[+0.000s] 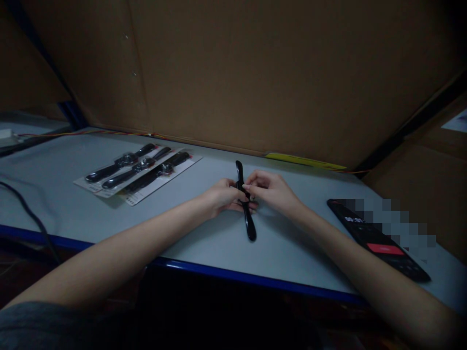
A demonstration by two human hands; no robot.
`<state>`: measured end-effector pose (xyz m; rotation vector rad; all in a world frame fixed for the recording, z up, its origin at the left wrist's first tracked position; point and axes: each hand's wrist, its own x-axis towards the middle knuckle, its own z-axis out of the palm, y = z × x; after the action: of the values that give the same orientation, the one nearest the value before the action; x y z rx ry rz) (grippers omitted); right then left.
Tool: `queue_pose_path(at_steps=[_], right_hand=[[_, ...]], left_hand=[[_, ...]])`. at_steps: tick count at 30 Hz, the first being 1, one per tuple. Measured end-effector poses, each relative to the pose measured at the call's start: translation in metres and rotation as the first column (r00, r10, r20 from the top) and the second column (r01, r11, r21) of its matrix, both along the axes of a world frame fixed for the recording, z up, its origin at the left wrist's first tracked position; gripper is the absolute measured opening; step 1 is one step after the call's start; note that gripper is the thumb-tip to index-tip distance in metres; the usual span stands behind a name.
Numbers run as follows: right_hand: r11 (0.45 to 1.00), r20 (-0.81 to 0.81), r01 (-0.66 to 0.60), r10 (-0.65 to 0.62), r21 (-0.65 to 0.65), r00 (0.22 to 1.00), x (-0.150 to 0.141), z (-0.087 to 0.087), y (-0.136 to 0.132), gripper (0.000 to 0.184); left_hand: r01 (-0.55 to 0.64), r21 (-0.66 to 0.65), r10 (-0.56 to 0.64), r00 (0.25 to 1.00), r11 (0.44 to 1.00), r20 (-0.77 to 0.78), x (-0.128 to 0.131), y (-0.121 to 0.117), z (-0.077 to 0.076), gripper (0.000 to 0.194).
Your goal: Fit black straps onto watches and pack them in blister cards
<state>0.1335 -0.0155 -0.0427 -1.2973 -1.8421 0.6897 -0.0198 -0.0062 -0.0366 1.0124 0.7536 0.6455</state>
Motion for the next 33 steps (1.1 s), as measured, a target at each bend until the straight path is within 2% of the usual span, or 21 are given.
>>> queue_pose_path(at_steps=[3,5,10,12,14,17,21,27,29,33], right_hand=[[0.994,-0.098,-0.015,0.005,-0.107,0.995,0.001,-0.002,0.003,0.011],[0.995,-0.082,-0.014,0.006,-0.098,0.997,0.001,-0.001,0.001,0.011],[0.986,0.213,0.025,-0.059,0.162,0.975,-0.002,0.008,-0.007,0.004],[0.983,0.250,0.015,-0.061,0.182,0.966,-0.001,0.009,-0.008,0.004],[0.993,0.208,0.012,-0.036,0.118,0.977,0.000,0.007,-0.006,0.006],[1.000,0.060,-0.008,0.008,0.003,0.998,0.002,0.001,-0.002,0.011],[0.998,-0.109,-0.045,0.040,-0.047,0.993,0.000,-0.005,0.001,0.014],[0.985,-0.195,-0.051,0.018,-0.168,0.981,0.001,-0.002,0.003,0.016],[0.988,-0.169,-0.063,0.039,-0.142,0.985,0.002,-0.001,0.002,0.015],[0.996,0.026,-0.083,0.082,0.038,0.996,0.001,0.002,-0.003,0.015]], left_hand=[[-0.009,-0.005,0.009,1.000,1.000,-0.022,0.001,-0.001,0.000,0.025],[-0.011,0.003,0.011,0.999,1.000,-0.032,0.001,-0.001,-0.001,0.026],[-0.030,0.027,0.031,0.998,0.999,-0.046,0.000,0.000,0.001,0.029],[-0.037,0.032,0.039,0.998,0.999,-0.057,0.000,0.000,0.001,0.032],[-0.027,0.020,0.029,0.998,0.999,-0.064,-0.001,0.000,0.002,0.034],[-0.024,0.003,0.024,0.998,1.000,-0.054,0.000,0.000,0.002,0.035],[-0.034,-0.004,0.034,0.999,0.999,-0.042,0.000,0.000,0.002,0.038],[-0.034,0.012,0.034,0.999,0.999,-0.029,-0.001,-0.001,0.002,0.041],[-0.050,0.025,0.051,0.998,0.998,-0.036,0.000,-0.001,0.001,0.044],[-0.061,0.035,0.062,0.997,0.998,-0.044,0.001,0.001,0.000,0.043]])
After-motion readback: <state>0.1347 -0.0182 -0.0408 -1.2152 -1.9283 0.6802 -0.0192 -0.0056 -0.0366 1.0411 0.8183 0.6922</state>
